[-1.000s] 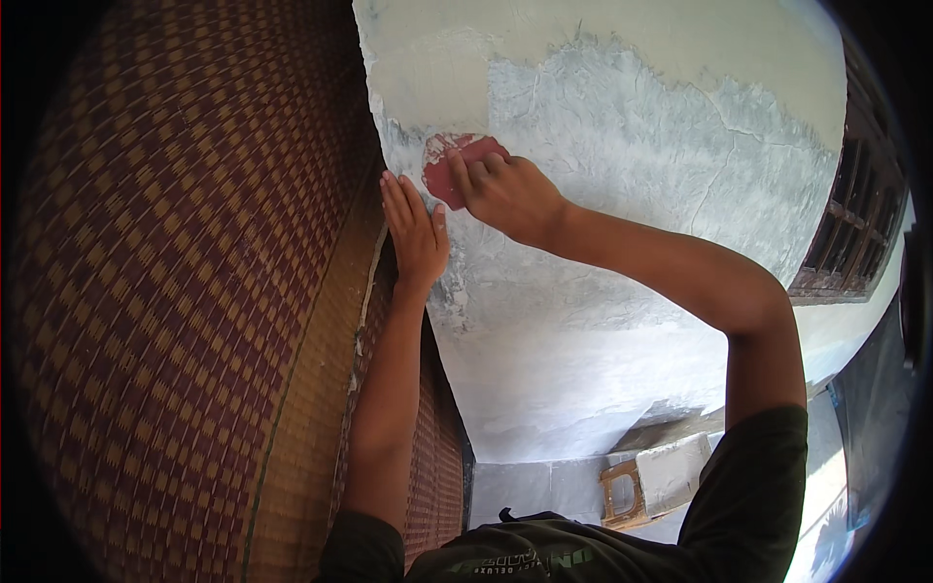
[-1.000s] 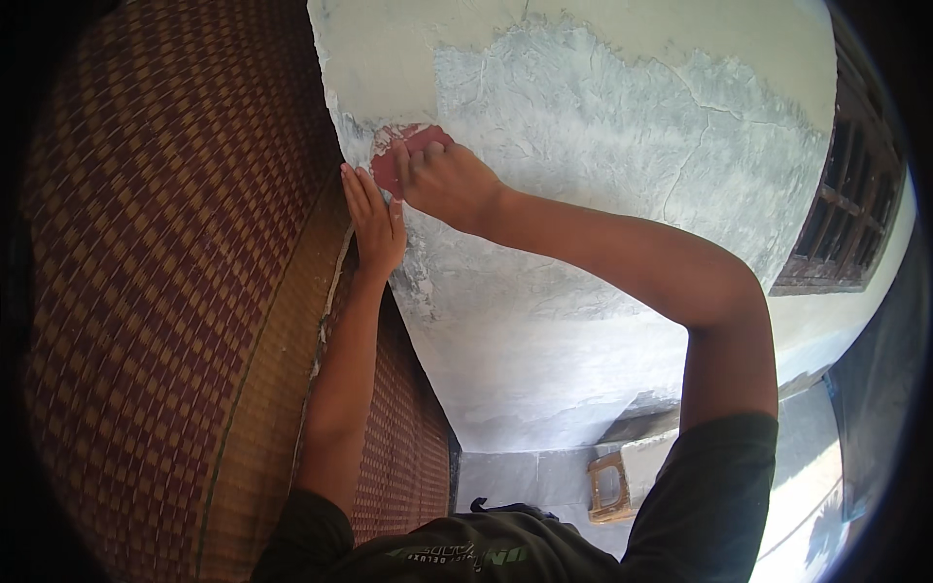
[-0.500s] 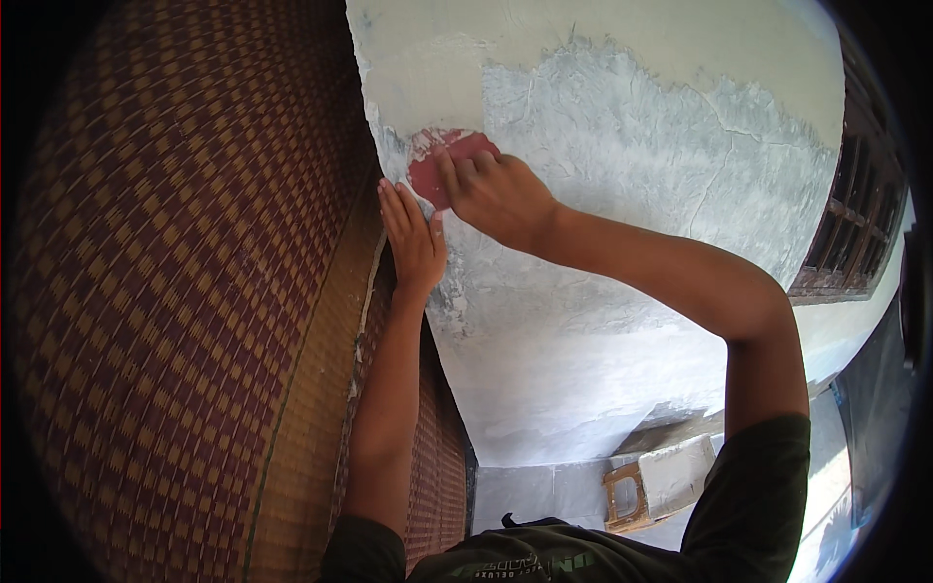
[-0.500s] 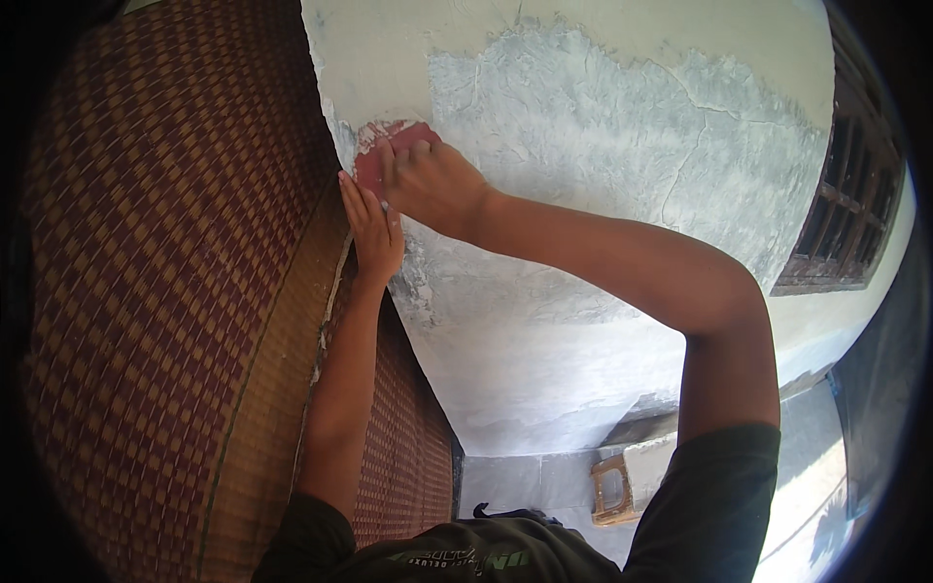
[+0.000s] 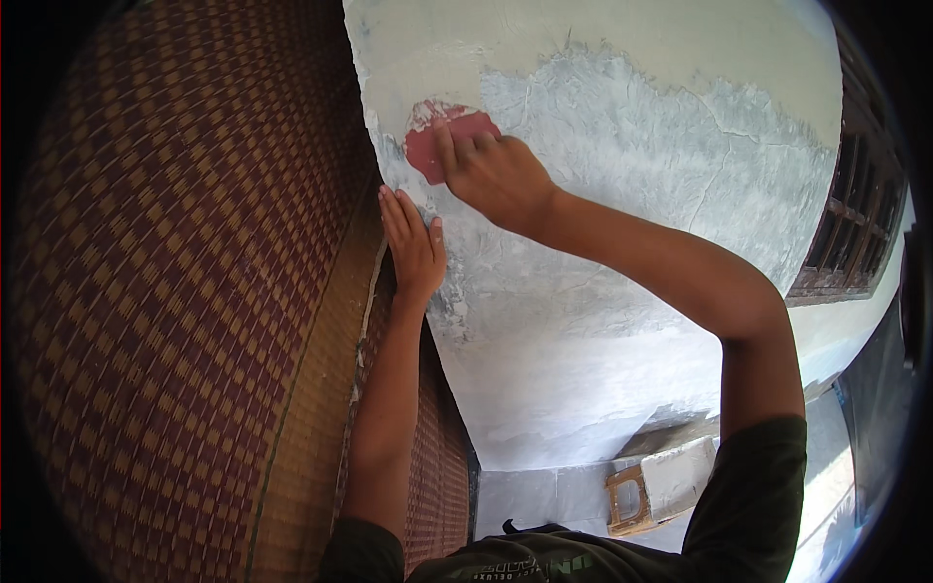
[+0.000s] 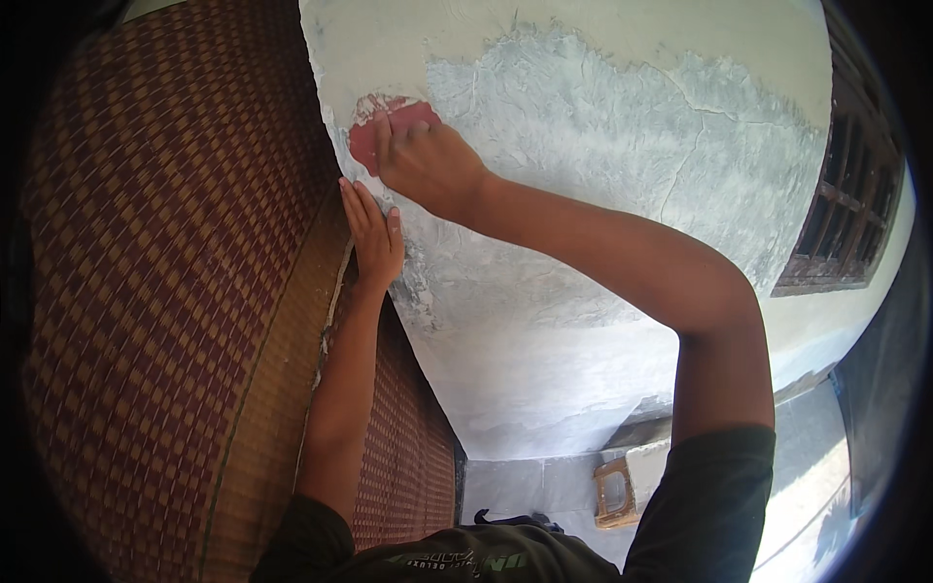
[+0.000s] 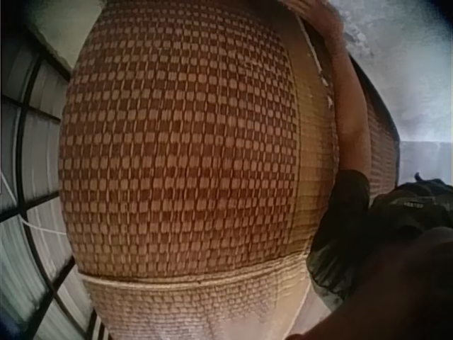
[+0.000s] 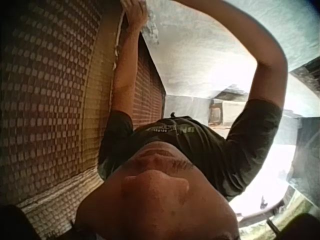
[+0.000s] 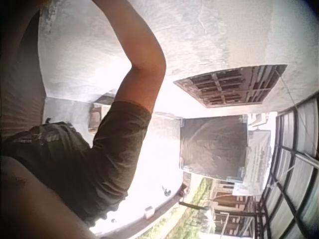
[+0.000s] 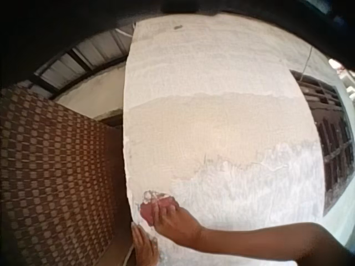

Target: The person applies wall putty to a damaged exterior wall and smooths it with a putty knife.

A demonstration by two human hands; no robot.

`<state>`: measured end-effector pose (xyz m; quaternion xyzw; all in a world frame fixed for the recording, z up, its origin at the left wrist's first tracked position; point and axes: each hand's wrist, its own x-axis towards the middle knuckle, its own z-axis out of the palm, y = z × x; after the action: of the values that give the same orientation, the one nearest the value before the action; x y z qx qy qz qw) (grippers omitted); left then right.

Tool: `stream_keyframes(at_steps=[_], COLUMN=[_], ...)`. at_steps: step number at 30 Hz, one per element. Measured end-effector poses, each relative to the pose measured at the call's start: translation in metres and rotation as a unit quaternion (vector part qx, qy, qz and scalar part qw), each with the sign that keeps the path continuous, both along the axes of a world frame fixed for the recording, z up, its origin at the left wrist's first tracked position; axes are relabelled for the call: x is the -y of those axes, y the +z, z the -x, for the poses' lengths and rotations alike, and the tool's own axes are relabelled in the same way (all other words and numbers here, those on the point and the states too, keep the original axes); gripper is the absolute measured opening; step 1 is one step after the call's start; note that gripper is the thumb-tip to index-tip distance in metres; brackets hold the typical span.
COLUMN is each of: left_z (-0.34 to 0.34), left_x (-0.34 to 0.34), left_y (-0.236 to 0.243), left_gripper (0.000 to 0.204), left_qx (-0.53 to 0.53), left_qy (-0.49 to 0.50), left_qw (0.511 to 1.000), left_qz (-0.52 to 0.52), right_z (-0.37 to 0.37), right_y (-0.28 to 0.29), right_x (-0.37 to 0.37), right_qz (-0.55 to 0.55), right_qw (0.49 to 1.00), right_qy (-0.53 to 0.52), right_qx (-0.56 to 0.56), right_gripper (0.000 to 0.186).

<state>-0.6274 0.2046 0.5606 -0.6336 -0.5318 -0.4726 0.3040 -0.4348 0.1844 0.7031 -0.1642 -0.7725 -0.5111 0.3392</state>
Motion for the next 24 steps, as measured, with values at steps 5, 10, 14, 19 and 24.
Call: stream_keyframes(at_steps=[5,10,14,19,24], left_z=[0.001,0.003,0.005,-0.004,0.006], left_x=[0.0,-0.001,-0.001,-0.002,-0.001], left_y=[0.001,-0.001,0.0,0.001,-0.002], left_gripper=[0.071,0.069,0.069,0.069,0.069], left_qx=[-0.001,0.003,-0.004,0.011,0.0], left_qy=[-0.004,0.0,-0.002,-0.003,-0.012], left_qw=[1.0,1.0,1.0,1.0,1.0], left_qz=[0.006,0.001,-0.014,0.006,-0.008], right_z=[-0.004,-0.009,0.003,0.003,0.011], right_y=[0.032,-0.063,-0.015,0.038,-0.054], right_x=[-0.035,-0.028,-0.006,-0.034,-0.035], right_qz=[-0.005,0.024,0.0,-0.031,0.019], right_qw=[0.996,0.994,1.0,0.997,0.997], right_qy=[-0.052,-0.067,0.014,-0.033,-0.046], right_qx=[-0.067,0.08,-0.018,-0.06,0.056], right_gripper=[0.061,0.062,0.06,0.061,0.057])
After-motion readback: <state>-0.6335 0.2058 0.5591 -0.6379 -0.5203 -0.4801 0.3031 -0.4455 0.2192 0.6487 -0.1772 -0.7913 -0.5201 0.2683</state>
